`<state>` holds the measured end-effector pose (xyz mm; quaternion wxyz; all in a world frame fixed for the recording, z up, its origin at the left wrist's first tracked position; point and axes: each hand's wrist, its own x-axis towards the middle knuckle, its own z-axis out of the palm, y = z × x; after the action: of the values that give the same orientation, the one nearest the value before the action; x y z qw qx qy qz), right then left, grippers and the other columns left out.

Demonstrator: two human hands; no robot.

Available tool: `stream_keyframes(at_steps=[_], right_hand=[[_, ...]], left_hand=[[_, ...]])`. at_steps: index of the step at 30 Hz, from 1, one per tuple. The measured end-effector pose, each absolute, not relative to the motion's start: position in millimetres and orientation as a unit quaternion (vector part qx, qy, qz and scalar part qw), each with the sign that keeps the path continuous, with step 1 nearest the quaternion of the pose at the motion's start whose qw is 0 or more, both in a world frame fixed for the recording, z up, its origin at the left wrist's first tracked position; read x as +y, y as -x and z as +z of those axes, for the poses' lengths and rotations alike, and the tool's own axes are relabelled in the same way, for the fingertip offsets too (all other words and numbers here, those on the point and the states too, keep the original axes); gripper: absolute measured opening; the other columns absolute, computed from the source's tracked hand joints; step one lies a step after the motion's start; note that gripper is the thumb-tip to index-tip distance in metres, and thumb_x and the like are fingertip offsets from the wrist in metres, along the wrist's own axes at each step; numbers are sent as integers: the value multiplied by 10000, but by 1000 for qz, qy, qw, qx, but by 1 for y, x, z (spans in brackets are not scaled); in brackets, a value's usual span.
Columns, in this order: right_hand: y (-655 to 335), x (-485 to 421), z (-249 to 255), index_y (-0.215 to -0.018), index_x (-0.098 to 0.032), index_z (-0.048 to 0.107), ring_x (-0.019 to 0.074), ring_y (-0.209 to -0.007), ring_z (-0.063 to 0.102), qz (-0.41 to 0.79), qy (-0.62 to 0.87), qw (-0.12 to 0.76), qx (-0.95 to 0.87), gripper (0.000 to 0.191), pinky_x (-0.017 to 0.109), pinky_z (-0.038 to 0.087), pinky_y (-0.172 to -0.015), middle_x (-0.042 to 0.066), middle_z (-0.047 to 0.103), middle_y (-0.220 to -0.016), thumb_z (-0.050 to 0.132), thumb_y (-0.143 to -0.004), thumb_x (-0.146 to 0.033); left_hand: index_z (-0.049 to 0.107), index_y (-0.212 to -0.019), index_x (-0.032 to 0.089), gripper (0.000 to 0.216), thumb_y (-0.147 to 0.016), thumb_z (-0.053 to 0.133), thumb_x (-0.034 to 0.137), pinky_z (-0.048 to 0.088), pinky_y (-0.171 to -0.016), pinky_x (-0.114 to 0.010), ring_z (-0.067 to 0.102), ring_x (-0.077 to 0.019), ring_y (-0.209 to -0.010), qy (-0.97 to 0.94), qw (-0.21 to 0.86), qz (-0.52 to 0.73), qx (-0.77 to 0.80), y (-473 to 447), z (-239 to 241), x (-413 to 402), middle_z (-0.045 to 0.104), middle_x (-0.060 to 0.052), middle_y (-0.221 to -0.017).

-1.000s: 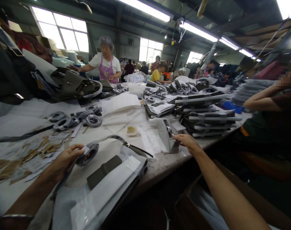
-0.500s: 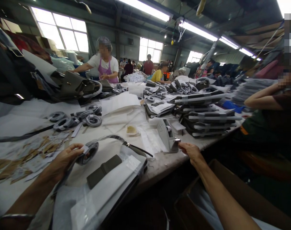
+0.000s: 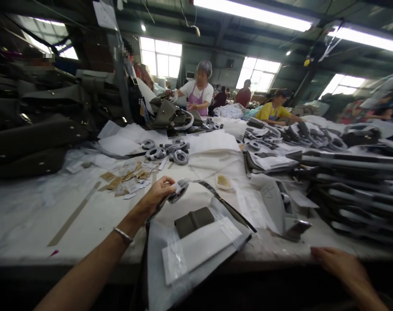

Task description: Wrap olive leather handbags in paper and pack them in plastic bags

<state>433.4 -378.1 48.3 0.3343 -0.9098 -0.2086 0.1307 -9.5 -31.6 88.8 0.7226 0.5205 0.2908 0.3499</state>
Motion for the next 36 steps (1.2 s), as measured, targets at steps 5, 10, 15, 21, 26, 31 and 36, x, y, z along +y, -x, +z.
stream_keyframes(at_steps=[5, 10, 15, 21, 26, 31, 36], right_hand=[[-359, -344, 96, -685, -352, 727, 374, -907, 702, 181, 857, 434, -209, 266, 482, 527, -756, 217, 731, -919, 729, -560, -586], [-247, -259, 146, -991, -229, 729, 284, -704, 698, 259, 758, 451, -394, 534, 433, 563, -746, 92, 731, -740, 781, -591, -579], [-148, -188, 154, -1413, -184, 389, 179, -613, 667, 406, 575, 485, -519, 768, 325, 550, -636, -22, 700, -667, 742, -761, -387], [-124, -147, 133, -1169, -185, 482, 170, -615, 672, 381, 549, 509, -542, 481, 312, 560, -627, -16, 695, -683, 704, -802, -402], [-133, -131, 111, -1163, -185, 483, 160, -545, 643, 322, 597, 503, -536, 507, 284, 531, -560, -39, 667, -628, 722, -793, -436], [-133, -125, 100, -1210, -165, 471, 150, -545, 628, 357, 583, 527, -505, 563, 275, 531, -554, -57, 643, -603, 726, -781, -426], [-129, -124, 91, -1245, -154, 490, 155, -537, 636, 382, 573, 538, -487, 599, 282, 526, -552, -45, 656, -606, 725, -783, -455]], left_hand=[[484, -895, 191, 423, -602, 761, 319, 399, -519, -203, 566, -103, -534, -539, 715, 355, 270, 9, 85, -34, 614, 43, -650], [478, -897, 195, 365, -656, 732, 298, 362, -510, -198, 517, -85, -514, -566, 689, 367, 266, 5, 81, -39, 593, 56, -632], [494, -901, 186, 305, -702, 704, 280, 377, -543, -199, 531, -88, -570, -609, 643, 379, 268, 8, 84, -46, 600, 40, -673], [482, -934, 186, 274, -744, 657, 278, 417, -579, -220, 568, -101, -611, -631, 627, 382, 250, 13, 83, -49, 616, 24, -745], [476, -934, 186, 286, -761, 676, 295, 442, -604, -235, 602, -120, -664, -637, 627, 381, 235, 12, 81, -48, 623, 12, -769], [477, -960, 186, 251, -776, 630, 264, 435, -612, -233, 612, -122, -680, -629, 652, 358, 228, 16, 78, -48, 630, 7, -782], [482, -972, 183, 297, -801, 657, 353, 393, -572, -222, 566, -105, -620, -626, 639, 363, 259, 19, 75, -46, 588, 34, -720]])
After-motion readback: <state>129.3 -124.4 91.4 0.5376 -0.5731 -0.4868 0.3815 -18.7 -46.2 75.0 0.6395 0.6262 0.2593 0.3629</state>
